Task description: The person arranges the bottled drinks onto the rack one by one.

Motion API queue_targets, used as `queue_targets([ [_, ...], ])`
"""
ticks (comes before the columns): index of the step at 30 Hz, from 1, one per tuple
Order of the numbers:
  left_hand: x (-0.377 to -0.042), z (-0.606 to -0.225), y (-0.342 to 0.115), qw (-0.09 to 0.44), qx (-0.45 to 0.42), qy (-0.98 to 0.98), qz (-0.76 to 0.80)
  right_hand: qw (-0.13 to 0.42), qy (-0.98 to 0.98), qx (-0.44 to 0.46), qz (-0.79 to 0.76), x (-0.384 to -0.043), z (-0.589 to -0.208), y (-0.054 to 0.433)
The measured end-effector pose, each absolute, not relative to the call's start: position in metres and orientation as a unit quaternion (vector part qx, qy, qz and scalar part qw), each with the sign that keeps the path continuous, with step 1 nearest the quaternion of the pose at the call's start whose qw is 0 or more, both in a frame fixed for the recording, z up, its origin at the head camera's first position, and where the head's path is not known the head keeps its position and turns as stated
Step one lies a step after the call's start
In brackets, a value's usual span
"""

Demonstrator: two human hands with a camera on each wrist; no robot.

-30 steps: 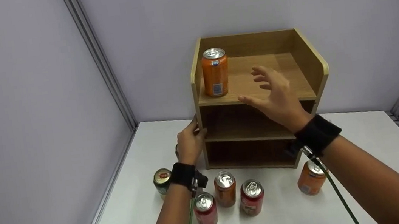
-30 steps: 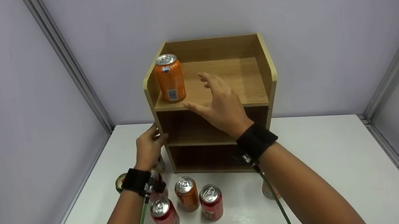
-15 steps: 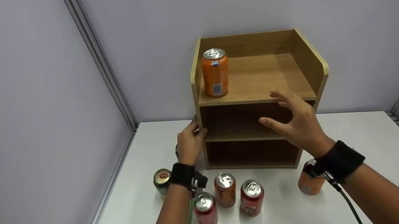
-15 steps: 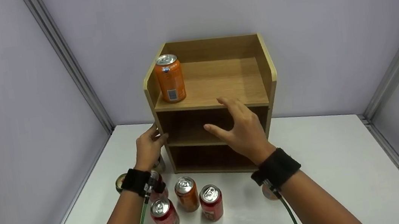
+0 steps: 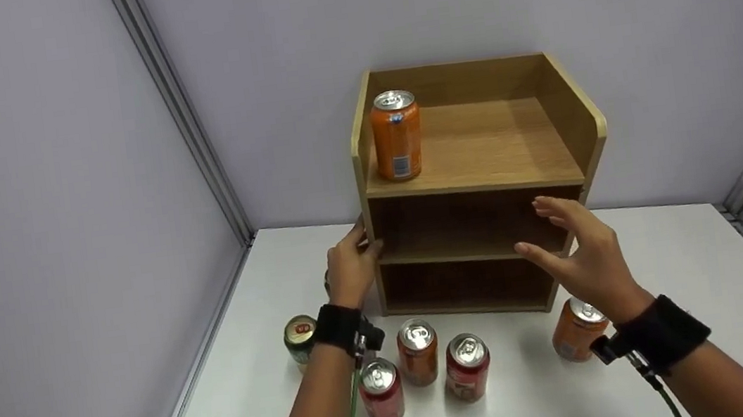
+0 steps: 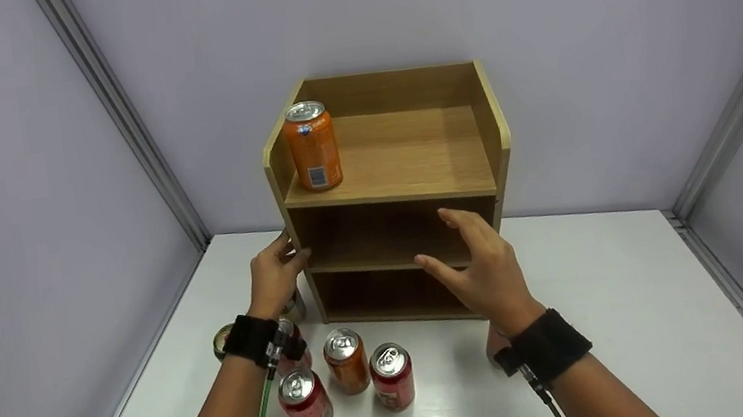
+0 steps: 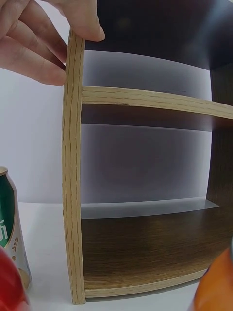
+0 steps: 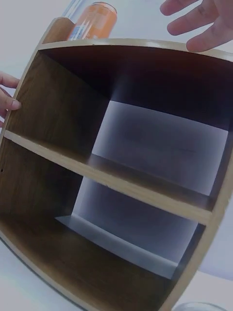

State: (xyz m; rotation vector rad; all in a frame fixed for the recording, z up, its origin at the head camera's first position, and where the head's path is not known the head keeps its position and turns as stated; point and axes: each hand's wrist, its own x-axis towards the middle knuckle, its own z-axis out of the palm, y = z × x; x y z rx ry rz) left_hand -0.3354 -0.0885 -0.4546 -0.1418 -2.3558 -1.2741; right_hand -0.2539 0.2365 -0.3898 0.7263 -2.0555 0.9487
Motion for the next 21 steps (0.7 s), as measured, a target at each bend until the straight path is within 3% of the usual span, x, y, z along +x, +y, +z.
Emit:
queue_targets([
  [21, -0.334, -0.454, -0.093, 0.227, -0.062, -0.854, -0.465, 0.395, -0.816, 0.244, 0.344, -0.237, -0.44, 0.278],
])
